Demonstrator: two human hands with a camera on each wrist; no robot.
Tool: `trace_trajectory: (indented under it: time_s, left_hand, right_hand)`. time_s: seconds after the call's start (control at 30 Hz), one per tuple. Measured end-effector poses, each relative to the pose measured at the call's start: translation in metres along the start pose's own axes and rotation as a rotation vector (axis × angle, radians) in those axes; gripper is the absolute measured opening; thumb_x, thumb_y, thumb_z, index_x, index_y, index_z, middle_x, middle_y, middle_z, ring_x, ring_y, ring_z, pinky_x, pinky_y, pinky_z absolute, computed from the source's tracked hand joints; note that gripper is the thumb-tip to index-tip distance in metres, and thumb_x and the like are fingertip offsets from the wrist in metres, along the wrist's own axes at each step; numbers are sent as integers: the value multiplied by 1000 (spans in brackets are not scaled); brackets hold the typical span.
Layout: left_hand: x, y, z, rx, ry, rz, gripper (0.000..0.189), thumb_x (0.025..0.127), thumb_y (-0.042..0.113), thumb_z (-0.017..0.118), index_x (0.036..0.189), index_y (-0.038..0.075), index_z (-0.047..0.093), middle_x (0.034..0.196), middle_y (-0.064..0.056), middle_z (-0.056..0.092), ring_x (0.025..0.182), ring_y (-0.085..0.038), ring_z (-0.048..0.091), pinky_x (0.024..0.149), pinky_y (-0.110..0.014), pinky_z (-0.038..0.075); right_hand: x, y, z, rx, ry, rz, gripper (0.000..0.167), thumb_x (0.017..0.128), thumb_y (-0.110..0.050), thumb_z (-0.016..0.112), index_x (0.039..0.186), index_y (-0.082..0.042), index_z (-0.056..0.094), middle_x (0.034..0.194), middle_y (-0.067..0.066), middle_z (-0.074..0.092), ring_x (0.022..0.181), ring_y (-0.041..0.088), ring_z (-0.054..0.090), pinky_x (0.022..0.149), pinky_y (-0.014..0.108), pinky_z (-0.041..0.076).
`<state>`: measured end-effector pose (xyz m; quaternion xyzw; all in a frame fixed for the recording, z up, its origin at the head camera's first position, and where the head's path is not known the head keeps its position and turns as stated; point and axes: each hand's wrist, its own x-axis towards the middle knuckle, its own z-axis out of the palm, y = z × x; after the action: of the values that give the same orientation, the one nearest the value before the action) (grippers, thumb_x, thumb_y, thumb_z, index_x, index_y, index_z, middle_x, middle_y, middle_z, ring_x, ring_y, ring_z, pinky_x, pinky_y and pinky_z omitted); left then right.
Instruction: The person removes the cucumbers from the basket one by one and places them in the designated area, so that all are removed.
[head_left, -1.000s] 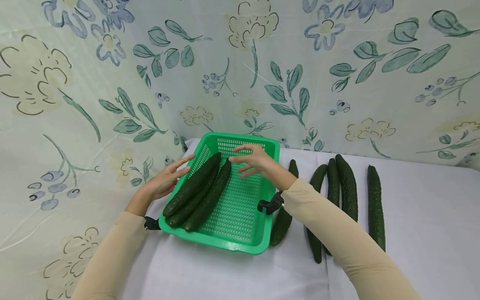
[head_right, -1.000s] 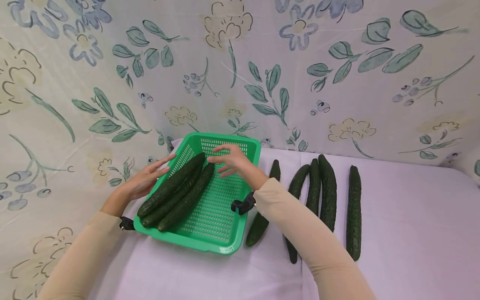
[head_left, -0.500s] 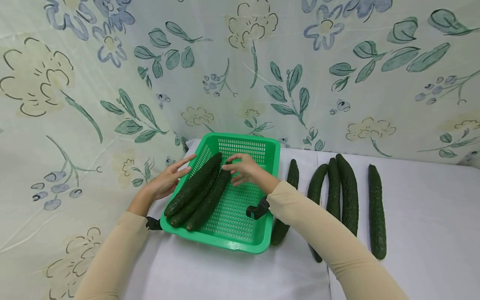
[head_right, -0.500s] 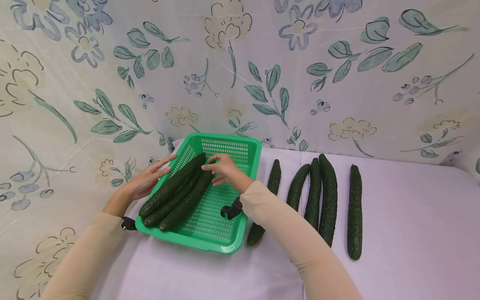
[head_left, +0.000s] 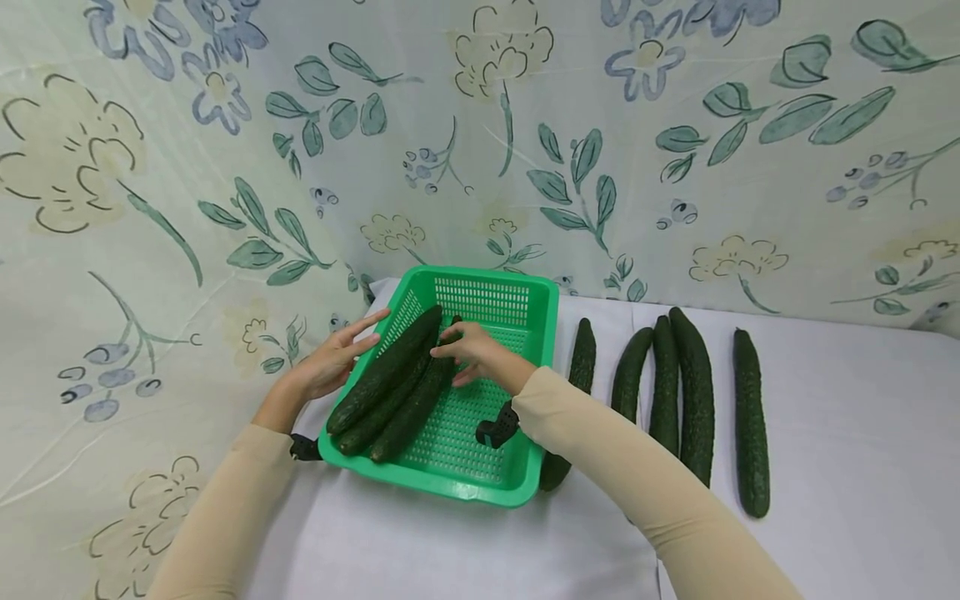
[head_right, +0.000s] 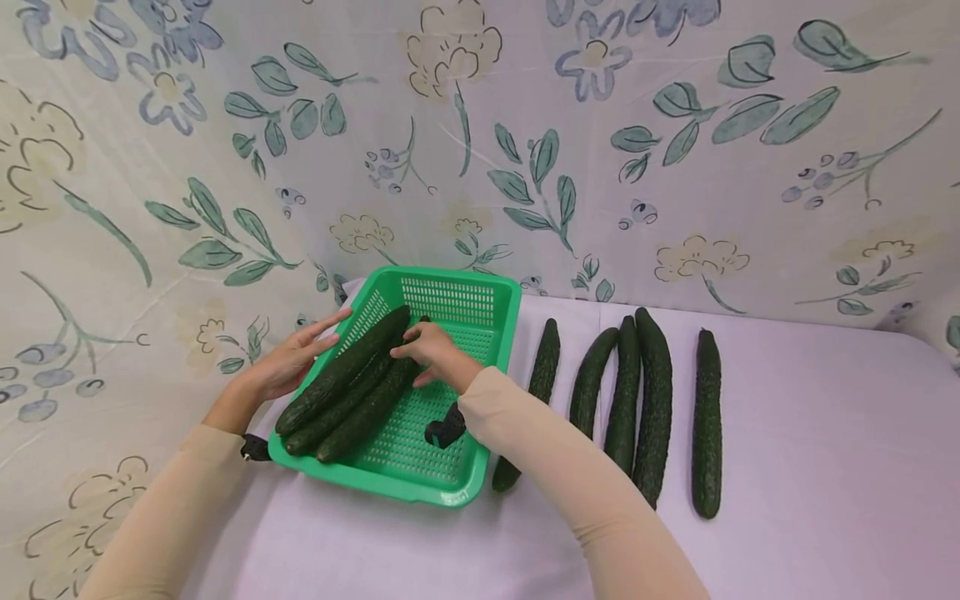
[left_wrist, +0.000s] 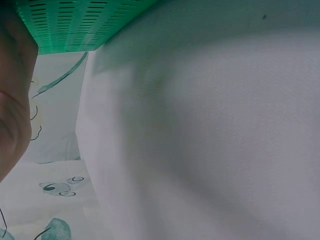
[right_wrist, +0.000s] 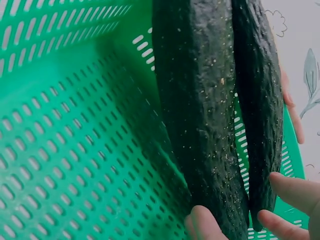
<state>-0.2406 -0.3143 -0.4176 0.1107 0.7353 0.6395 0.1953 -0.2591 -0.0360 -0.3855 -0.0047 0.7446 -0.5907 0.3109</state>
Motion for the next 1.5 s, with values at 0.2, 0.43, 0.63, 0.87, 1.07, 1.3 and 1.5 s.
trace_trajectory:
  time_s: [0.2, 0.43, 0.63, 0.87, 1.07, 1.3, 1.5]
  left_hand:
    - [0, 1, -1, 0, -11, 5, 55, 109, 30, 43, 160, 32, 23, 164, -12, 7, 36, -4, 28, 37, -19, 33]
    - [1, -2, -3, 10, -27, 18, 55, 110, 30, 42, 161, 31, 22, 164, -15, 7, 34, -4, 28, 36, -20, 32]
    - [0, -2, -3, 4, -23, 19, 55, 110, 29, 42, 161, 31, 22, 162, -16, 14, 34, -4, 27, 36, -19, 32]
    - [2, -2, 1, 9, 1, 13, 55, 109, 28, 43, 161, 28, 23, 165, -9, 2, 45, -11, 32, 47, -19, 35]
    - [2, -3, 1, 22, 13, 15, 56, 109, 30, 44, 161, 28, 24, 166, -4, -4, 108, -16, 56, 75, -23, 48]
    - [3, -4, 1, 34, 9, 13, 56, 109, 30, 43, 161, 29, 23, 166, -3, -3, 142, -23, 28, 100, -28, 43]
    - [1, -2, 1, 34, 17, 10, 55, 109, 29, 43, 161, 30, 24, 166, -6, 1, 48, -11, 27, 47, -17, 34]
  right_hand:
    - [3, 3, 4, 17, -13, 22, 53, 97, -13, 69, 145, -6, 48, 140, 36, 42, 129, 47, 47, 85, 53, 55]
    - [6, 8, 10, 57, -48, 46, 57, 96, -10, 69, 147, -8, 42, 141, 39, 37, 122, 52, 51, 83, 54, 56]
    - [7, 12, 13, 96, -82, 55, 65, 95, -6, 69, 150, -10, 35, 146, 41, 29, 102, 55, 62, 83, 54, 55]
    - [8, 16, 13, 121, -114, 51, 72, 93, -3, 71, 151, -13, 31, 149, 40, 26, 91, 53, 66, 78, 54, 57]
    - [10, 19, 15, 127, -102, 37, 73, 90, -1, 73, 150, -14, 34, 145, 36, 29, 87, 52, 67, 73, 51, 59]
    - [7, 18, 16, 162, -47, 38, 72, 87, 3, 75, 149, -13, 42, 143, 34, 33, 84, 50, 67, 72, 52, 59]
    - [5, 14, 15, 157, -7, 49, 71, 87, 2, 76, 149, -13, 45, 141, 30, 38, 92, 50, 66, 77, 52, 58]
